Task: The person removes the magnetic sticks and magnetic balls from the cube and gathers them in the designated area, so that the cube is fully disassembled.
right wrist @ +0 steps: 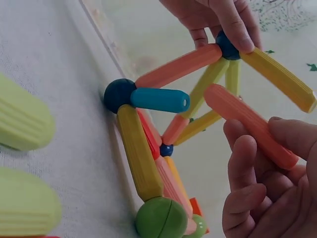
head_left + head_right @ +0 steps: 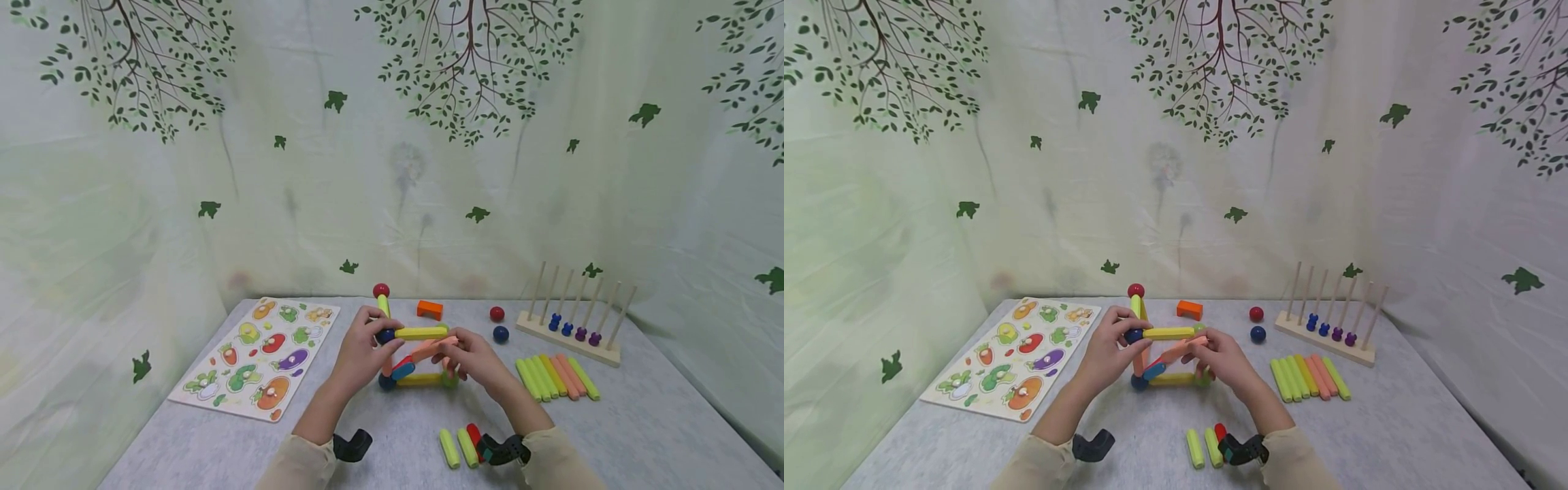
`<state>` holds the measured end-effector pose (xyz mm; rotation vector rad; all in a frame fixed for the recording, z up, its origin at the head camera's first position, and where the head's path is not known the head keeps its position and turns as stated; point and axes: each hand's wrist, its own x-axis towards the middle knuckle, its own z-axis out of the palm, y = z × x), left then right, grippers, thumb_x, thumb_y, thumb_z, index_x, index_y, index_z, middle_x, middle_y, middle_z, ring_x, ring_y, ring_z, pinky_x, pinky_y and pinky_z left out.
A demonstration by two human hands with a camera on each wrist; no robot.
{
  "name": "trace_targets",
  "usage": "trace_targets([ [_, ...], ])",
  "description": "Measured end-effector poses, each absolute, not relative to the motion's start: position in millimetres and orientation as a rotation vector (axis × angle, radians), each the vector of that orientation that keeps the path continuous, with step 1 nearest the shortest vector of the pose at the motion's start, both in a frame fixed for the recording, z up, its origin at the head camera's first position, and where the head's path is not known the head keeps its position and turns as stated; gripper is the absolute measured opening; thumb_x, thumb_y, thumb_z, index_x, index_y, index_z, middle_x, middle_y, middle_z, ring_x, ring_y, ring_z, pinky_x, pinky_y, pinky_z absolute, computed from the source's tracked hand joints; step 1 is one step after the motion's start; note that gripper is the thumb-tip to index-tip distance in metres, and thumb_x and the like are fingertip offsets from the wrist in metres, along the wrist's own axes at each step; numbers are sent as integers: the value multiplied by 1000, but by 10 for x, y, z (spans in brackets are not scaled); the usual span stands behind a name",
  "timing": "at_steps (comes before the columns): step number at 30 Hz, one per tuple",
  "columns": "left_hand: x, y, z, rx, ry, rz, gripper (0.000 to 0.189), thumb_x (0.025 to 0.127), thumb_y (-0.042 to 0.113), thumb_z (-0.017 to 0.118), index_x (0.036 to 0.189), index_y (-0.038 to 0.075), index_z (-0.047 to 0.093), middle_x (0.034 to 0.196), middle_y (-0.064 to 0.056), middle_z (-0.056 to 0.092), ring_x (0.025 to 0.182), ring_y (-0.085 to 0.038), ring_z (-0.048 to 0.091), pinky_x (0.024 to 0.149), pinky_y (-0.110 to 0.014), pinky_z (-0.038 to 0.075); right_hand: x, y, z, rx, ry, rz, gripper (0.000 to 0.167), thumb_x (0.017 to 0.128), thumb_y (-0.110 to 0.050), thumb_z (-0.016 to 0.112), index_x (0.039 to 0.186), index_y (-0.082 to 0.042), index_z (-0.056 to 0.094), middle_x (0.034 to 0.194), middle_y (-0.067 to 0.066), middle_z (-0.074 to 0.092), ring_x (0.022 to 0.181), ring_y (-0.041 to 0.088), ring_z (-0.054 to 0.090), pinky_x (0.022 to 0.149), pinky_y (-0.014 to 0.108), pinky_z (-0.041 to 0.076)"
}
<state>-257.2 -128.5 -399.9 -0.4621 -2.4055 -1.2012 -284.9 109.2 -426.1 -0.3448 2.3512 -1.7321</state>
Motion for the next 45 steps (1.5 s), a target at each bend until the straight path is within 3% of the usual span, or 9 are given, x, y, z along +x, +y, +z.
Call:
trace_targets([
  [8, -2568, -1282, -3991, -450, -2412, -1201, 19, 85, 21, 80, 103, 22, 74, 110, 2, 50, 94, -13, 50, 77, -35, 55, -2861, 1195, -4193, -294, 2402, -1785, 30, 95, -31, 68, 117, -11, 63, 89, 10, 63, 62, 19, 49, 55, 25, 40],
  [13, -2569, -1283, -3992, -462, -2403, -1204, 18, 85, 21, 80, 103, 22, 74, 110, 2, 50, 94, -14, 50, 77, -37, 55, -2894, 1326, -4154, -257, 2498, -1779, 30, 93, -34, 70, 115, -14, 67, 88, 5, 57, 60, 20, 44, 54, 25, 38],
  [21, -2577, -1280, -3993, -460, -2405, -1202, 19, 85, 20, 80, 103, 22, 74, 110, 3, 50, 94, -13, 50, 76, -37, 54, -2989, 1571, -4139, -146, 2637, -1597, 38, 94, -46, 65, 114, -13, 67, 82, 5, 64, 71, 21, 57, 59, 27, 43],
  [28, -2575, -1282, -3995, -458, -2410, -1206, 19, 85, 21, 80, 103, 23, 74, 111, 3, 50, 94, -14, 50, 77, -39, 55, -3008, 1790, -4143, -162, 2653, -1499, 41, 97, -43, 62, 122, -10, 65, 85, 2, 69, 71, 18, 61, 53, 25, 38],
  [40, -2565, -1286, -3986, -464, -2409, -1203, 19, 85, 21, 80, 104, 22, 74, 111, 2, 50, 95, -14, 51, 78, -39, 55, -2999, 2002, -4216, -217, 2784, -1255, 39, 98, -27, 64, 127, -2, 59, 94, 10, 65, 66, 20, 60, 64, 32, 50],
  [45, -2557, -1288, -3979, -475, -2399, -1193, 19, 85, 20, 80, 103, 22, 74, 111, 2, 51, 93, -13, 51, 75, -37, 54, -3010, 2047, -4263, -182, 2835, -1116, 34, 97, -23, 65, 123, -2, 63, 95, 11, 65, 73, 21, 59, 63, 30, 49],
])
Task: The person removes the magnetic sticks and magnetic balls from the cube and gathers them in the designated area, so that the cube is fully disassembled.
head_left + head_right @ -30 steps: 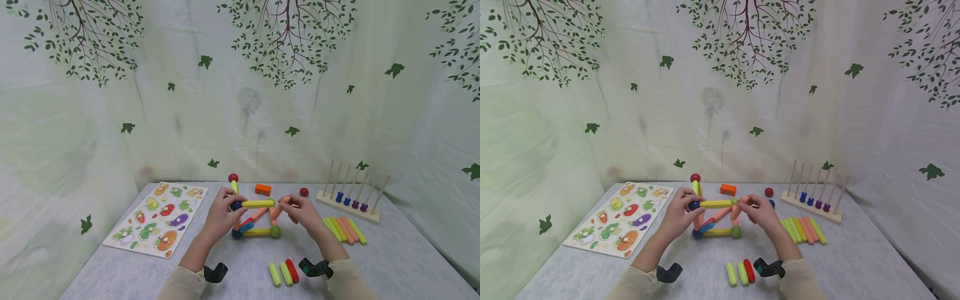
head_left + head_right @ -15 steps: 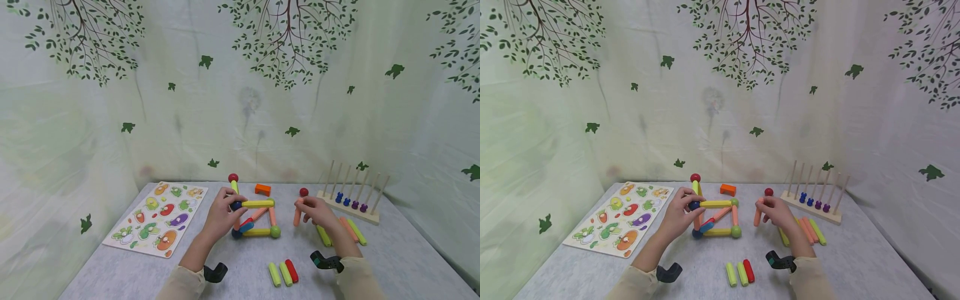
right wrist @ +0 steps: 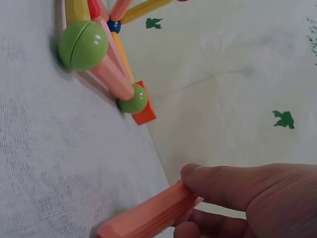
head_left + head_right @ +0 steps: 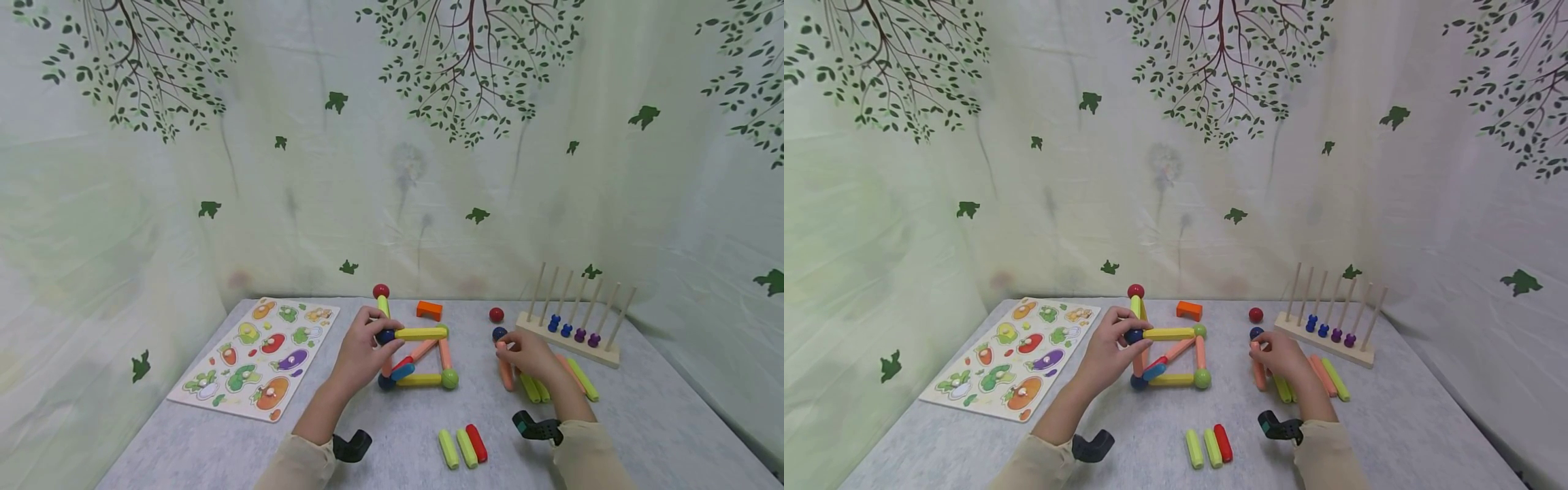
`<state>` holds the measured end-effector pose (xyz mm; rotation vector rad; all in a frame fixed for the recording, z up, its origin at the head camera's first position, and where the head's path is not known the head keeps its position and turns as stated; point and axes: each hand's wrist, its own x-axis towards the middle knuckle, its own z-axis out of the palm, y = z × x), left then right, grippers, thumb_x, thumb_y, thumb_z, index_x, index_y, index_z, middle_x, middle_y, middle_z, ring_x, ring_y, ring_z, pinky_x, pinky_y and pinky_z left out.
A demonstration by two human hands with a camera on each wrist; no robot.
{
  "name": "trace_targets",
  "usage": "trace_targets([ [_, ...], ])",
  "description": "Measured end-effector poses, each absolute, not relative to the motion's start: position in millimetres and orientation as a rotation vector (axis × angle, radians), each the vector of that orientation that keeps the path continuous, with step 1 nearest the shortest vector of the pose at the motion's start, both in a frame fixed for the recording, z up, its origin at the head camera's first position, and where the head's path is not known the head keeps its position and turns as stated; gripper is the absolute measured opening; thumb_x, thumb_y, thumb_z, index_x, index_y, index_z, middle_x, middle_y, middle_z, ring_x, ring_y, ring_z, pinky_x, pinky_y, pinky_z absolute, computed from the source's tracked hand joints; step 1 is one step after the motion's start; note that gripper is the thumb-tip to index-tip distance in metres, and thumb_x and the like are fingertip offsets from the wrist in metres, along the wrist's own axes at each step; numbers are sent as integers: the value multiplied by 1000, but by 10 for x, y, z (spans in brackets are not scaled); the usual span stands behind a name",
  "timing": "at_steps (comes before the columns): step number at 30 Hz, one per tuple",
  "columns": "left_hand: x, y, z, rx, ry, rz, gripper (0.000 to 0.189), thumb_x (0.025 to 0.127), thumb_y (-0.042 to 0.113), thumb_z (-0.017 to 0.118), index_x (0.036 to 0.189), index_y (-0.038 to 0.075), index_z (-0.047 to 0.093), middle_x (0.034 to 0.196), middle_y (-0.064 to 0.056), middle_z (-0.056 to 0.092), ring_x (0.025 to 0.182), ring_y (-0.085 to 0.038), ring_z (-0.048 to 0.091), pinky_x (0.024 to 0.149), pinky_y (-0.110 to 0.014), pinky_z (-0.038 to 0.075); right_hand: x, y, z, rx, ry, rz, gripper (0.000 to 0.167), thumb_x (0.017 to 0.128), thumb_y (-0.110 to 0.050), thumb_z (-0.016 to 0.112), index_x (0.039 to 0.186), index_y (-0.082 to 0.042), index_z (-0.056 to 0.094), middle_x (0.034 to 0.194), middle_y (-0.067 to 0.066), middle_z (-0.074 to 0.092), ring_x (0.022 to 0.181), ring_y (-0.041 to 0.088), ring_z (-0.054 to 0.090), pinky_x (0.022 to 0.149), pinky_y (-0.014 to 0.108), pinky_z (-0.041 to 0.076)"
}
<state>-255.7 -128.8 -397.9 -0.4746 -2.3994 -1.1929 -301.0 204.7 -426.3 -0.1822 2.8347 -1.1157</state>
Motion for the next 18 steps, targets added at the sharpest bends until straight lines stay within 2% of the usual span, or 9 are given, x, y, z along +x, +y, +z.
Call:
trace_targets([
  [8, -2558, -1282, -3978, -467, -2407, -1202, 18, 86, 20, 80, 103, 22, 74, 111, 2, 50, 93, -14, 51, 76, -40, 54, -3034, 2108, -4298, -203, 2902, -932, 27, 96, -17, 63, 118, -3, 67, 104, 14, 66, 86, 22, 58, 74, 36, 54],
  [18, -2552, -1281, -3975, -485, -2396, -1188, 19, 86, 19, 79, 103, 22, 74, 111, 2, 51, 94, -13, 50, 74, -36, 54, -3061, 2126, -4371, -130, 2909, -789, 24, 94, -16, 65, 117, -9, 67, 108, 12, 66, 86, 21, 57, 77, 37, 53],
])
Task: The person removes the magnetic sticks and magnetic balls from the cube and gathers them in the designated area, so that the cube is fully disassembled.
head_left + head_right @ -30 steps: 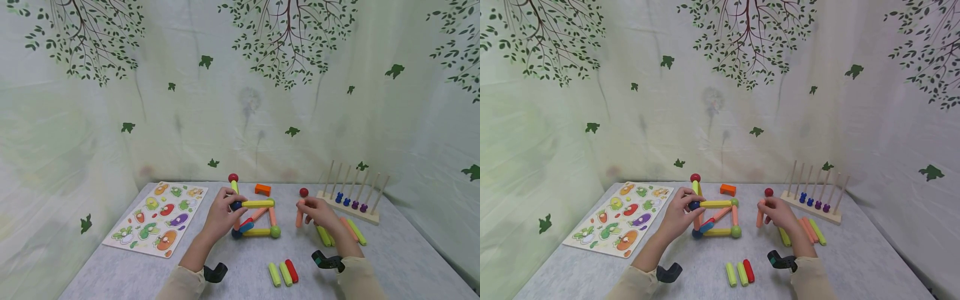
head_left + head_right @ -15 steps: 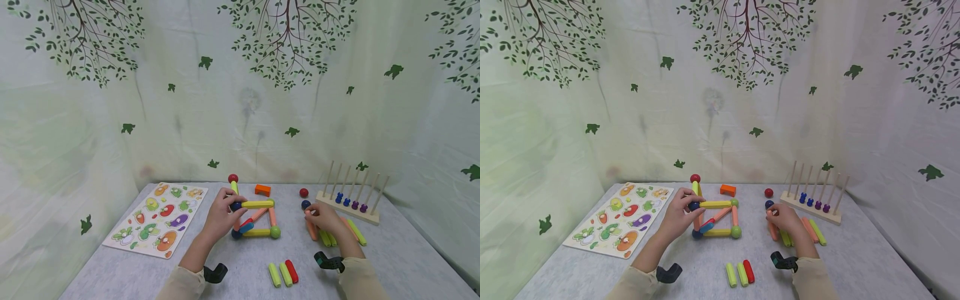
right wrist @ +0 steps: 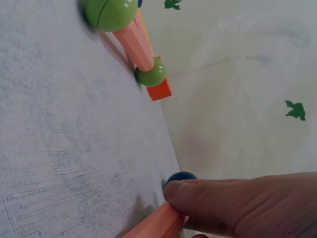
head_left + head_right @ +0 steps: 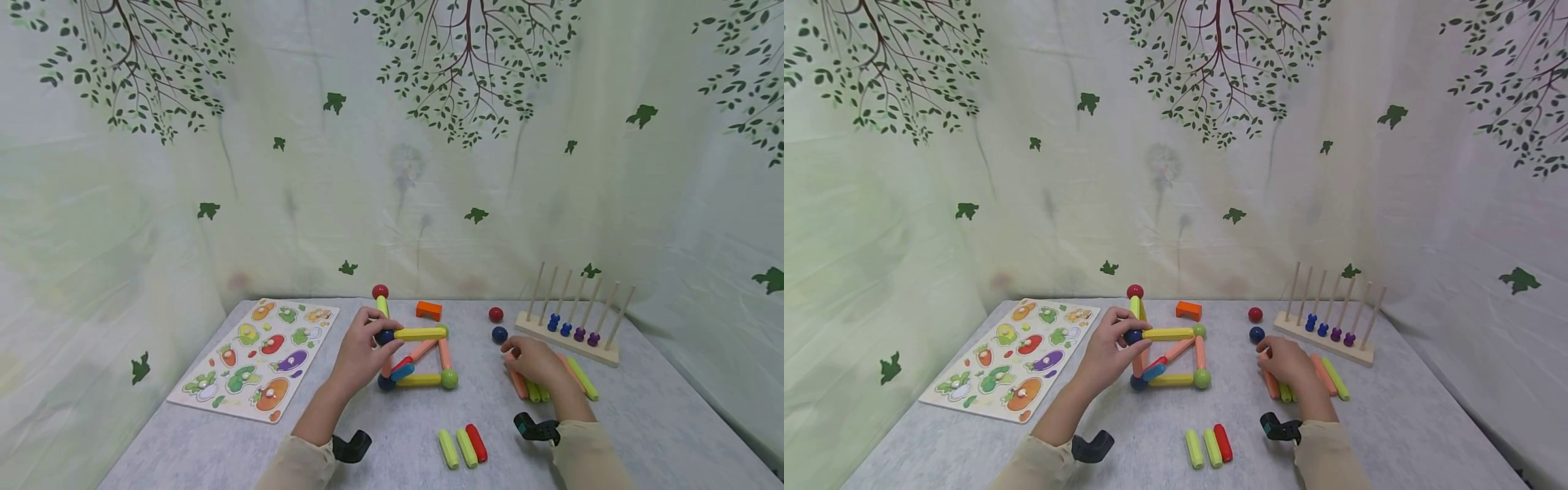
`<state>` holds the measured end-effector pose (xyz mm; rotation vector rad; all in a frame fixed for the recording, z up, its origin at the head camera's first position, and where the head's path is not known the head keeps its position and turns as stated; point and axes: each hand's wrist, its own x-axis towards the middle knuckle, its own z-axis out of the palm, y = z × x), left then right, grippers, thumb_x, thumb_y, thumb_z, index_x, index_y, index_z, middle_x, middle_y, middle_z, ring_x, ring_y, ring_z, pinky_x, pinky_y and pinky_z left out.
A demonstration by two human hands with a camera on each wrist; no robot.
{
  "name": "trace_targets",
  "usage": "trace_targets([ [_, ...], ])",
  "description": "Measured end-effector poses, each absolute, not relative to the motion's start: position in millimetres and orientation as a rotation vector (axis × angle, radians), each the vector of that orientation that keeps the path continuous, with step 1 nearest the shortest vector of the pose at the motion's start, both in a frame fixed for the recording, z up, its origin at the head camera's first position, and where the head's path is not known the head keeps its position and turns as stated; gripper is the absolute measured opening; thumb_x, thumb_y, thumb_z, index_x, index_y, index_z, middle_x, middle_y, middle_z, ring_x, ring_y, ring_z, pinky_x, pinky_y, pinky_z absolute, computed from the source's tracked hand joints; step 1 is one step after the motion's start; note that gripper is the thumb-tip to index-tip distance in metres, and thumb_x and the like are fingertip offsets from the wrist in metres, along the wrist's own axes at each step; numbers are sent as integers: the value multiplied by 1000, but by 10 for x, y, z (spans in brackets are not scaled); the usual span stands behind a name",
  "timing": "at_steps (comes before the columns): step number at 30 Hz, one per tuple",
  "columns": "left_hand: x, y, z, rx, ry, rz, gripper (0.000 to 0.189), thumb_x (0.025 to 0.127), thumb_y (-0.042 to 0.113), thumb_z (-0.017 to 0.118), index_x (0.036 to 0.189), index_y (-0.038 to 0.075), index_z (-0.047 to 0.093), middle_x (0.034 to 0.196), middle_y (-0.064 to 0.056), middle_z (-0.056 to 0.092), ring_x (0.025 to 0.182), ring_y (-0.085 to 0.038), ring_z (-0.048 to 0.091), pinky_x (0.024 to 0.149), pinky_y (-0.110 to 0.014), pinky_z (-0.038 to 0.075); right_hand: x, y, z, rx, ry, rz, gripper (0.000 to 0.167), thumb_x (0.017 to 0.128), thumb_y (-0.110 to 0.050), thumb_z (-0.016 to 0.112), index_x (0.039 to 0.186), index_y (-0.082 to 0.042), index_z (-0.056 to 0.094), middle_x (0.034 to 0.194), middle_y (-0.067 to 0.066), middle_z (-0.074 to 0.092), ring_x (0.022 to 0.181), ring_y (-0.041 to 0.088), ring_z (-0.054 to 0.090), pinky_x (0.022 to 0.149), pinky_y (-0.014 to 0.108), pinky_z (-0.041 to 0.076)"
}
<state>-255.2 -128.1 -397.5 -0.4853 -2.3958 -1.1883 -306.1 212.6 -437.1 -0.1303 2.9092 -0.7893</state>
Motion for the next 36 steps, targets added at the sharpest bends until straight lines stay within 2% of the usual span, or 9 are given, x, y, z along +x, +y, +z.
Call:
trace_targets([
  [11, -2557, -1279, -3979, -477, -2390, -1195, 20, 84, 19, 81, 102, 23, 74, 110, 2, 51, 93, -13, 50, 72, -30, 51, -3083, 2117, -4405, -133, 2925, -730, 27, 91, -15, 67, 117, -10, 67, 106, 9, 67, 83, 19, 57, 75, 37, 51],
  [21, -2553, -1278, -3974, -472, -2394, -1218, 20, 84, 18, 81, 103, 22, 74, 111, 2, 51, 93, -14, 50, 74, -37, 53, -3058, 2076, -4344, -160, 2956, -782, 27, 94, -21, 67, 119, -11, 67, 111, 10, 67, 89, 20, 59, 78, 41, 54],
  [27, -2553, -1277, -3976, -476, -2401, -1216, 18, 86, 19, 80, 103, 21, 74, 111, 2, 51, 94, -14, 50, 75, -38, 54, -3036, 1953, -4292, -246, 2995, -887, 26, 96, -23, 66, 118, -10, 68, 109, 7, 69, 97, 20, 61, 87, 45, 55],
  [36, -2570, -1277, -3989, -447, -2415, -1217, 19, 85, 19, 80, 102, 22, 74, 110, 2, 51, 94, -14, 51, 76, -38, 55, -2984, 1596, -4268, -266, 2922, -1074, 23, 95, -22, 67, 116, -13, 69, 102, 2, 68, 91, 18, 58, 79, 35, 53],
])
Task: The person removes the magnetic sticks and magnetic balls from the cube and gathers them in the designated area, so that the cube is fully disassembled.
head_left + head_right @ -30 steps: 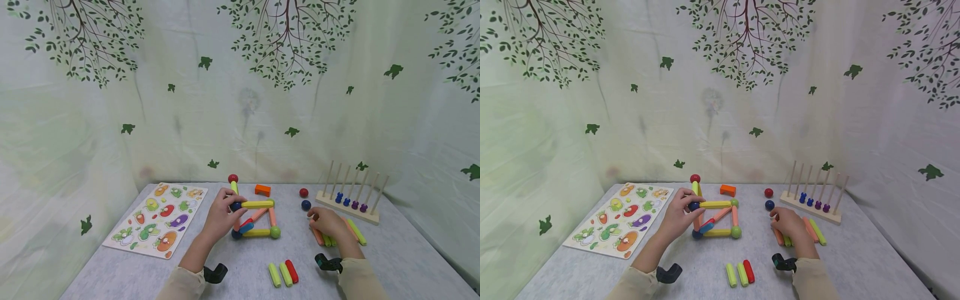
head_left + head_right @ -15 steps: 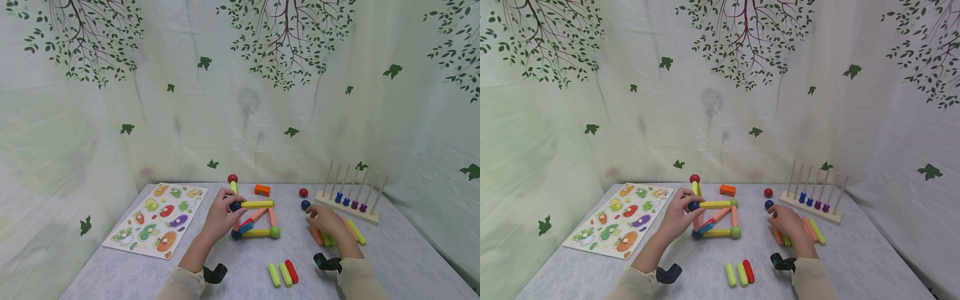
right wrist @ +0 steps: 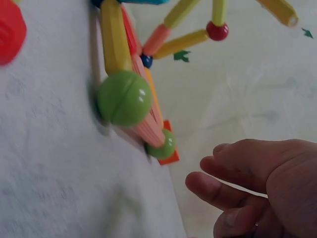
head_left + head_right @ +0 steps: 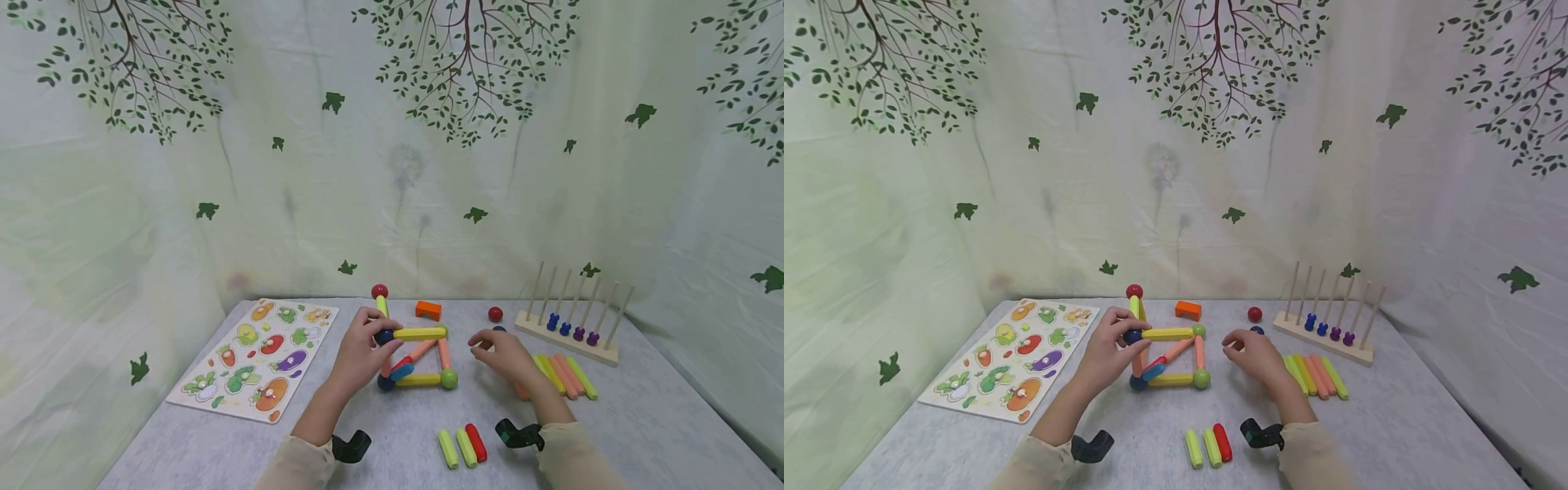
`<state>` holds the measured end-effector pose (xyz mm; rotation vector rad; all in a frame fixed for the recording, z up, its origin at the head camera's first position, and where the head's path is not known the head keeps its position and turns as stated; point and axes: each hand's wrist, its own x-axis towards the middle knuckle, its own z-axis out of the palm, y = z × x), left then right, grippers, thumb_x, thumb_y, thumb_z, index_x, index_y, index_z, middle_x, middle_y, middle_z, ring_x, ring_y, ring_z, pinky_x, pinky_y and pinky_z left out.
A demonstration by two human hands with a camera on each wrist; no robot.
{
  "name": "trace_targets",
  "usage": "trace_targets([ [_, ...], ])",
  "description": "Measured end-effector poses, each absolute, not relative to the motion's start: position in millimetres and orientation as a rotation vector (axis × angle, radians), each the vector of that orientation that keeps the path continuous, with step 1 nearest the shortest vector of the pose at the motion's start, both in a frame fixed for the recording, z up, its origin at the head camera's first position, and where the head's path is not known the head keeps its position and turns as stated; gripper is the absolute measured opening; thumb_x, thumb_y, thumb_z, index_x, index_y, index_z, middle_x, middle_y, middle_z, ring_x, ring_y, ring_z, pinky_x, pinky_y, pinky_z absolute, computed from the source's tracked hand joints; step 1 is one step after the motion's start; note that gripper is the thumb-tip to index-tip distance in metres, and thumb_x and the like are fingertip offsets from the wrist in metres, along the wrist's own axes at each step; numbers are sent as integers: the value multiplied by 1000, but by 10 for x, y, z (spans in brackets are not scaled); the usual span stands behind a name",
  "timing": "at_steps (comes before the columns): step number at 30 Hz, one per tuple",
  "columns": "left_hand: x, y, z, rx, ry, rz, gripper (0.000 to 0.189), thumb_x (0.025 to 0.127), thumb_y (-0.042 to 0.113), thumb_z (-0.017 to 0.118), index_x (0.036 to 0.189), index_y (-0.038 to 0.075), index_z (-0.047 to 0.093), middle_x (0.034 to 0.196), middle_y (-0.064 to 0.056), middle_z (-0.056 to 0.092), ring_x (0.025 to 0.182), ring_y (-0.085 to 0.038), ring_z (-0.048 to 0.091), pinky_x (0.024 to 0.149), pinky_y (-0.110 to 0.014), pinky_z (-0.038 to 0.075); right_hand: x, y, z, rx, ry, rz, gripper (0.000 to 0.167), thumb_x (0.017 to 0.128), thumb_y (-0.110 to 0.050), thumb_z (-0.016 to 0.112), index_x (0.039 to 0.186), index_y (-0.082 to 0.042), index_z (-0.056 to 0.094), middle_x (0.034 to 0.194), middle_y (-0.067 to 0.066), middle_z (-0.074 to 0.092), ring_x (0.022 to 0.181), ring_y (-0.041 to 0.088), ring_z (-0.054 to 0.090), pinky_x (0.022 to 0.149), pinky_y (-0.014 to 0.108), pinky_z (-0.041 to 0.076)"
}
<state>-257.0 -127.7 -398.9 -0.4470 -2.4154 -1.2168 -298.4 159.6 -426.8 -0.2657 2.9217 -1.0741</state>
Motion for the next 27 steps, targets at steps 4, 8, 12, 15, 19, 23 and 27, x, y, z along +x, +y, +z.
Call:
trace_targets([
  [4, -2568, -1276, -3991, -445, -2419, -1223, 19, 85, 19, 80, 103, 22, 74, 111, 2, 51, 95, -14, 51, 78, -40, 55, -2969, 1442, -4289, -278, 2925, -1065, 22, 95, -23, 68, 115, -16, 70, 98, 0, 68, 85, 17, 56, 72, 30, 50],
  [8, -2568, -1272, -3984, -444, -2417, -1227, 19, 85, 19, 80, 103, 23, 74, 111, 2, 51, 95, -14, 51, 78, -39, 55, -2924, 1262, -4272, -354, 2961, -1055, 18, 94, -22, 69, 111, -18, 71, 94, -2, 68, 81, 16, 55, 68, 28, 49],
  [12, -2570, -1271, -3985, -445, -2418, -1230, 19, 85, 20, 80, 103, 23, 74, 111, 3, 51, 96, -14, 51, 78, -38, 55, -2840, 1093, -4221, -453, 2949, -1059, 18, 94, -23, 69, 111, -18, 71, 93, -4, 67, 82, 15, 55, 71, 27, 49],
  [15, -2572, -1275, -3986, -450, -2416, -1238, 19, 85, 20, 80, 103, 23, 74, 111, 2, 51, 96, -14, 51, 78, -40, 55, -2772, 991, -4196, -524, 2910, -1064, 20, 95, -24, 69, 114, -18, 70, 92, -5, 68, 80, 14, 56, 70, 26, 50],
  [19, -2578, -1279, -3989, -451, -2416, -1243, 19, 85, 20, 80, 103, 23, 74, 112, 2, 51, 96, -14, 52, 79, -42, 55, -2706, 894, -4200, -642, 2832, -1073, 24, 94, -22, 69, 118, -19, 69, 97, -2, 70, 81, 15, 58, 68, 27, 50],
  [23, -2585, -1278, -3992, -445, -2416, -1234, 20, 85, 21, 80, 103, 23, 74, 112, 2, 51, 96, -15, 52, 79, -41, 56, -2678, 834, -4239, -770, 2757, -1039, 34, 94, -23, 69, 127, -19, 65, 107, 1, 71, 77, 15, 61, 66, 26, 51],
  [27, -2589, -1276, -3995, -448, -2416, -1220, 20, 85, 21, 80, 104, 23, 74, 111, 2, 51, 96, -14, 52, 78, -38, 56, -2651, 793, -4269, -804, 2692, -1031, 40, 94, -25, 69, 134, -20, 61, 111, 2, 71, 73, 12, 63, 64, 24, 53],
])
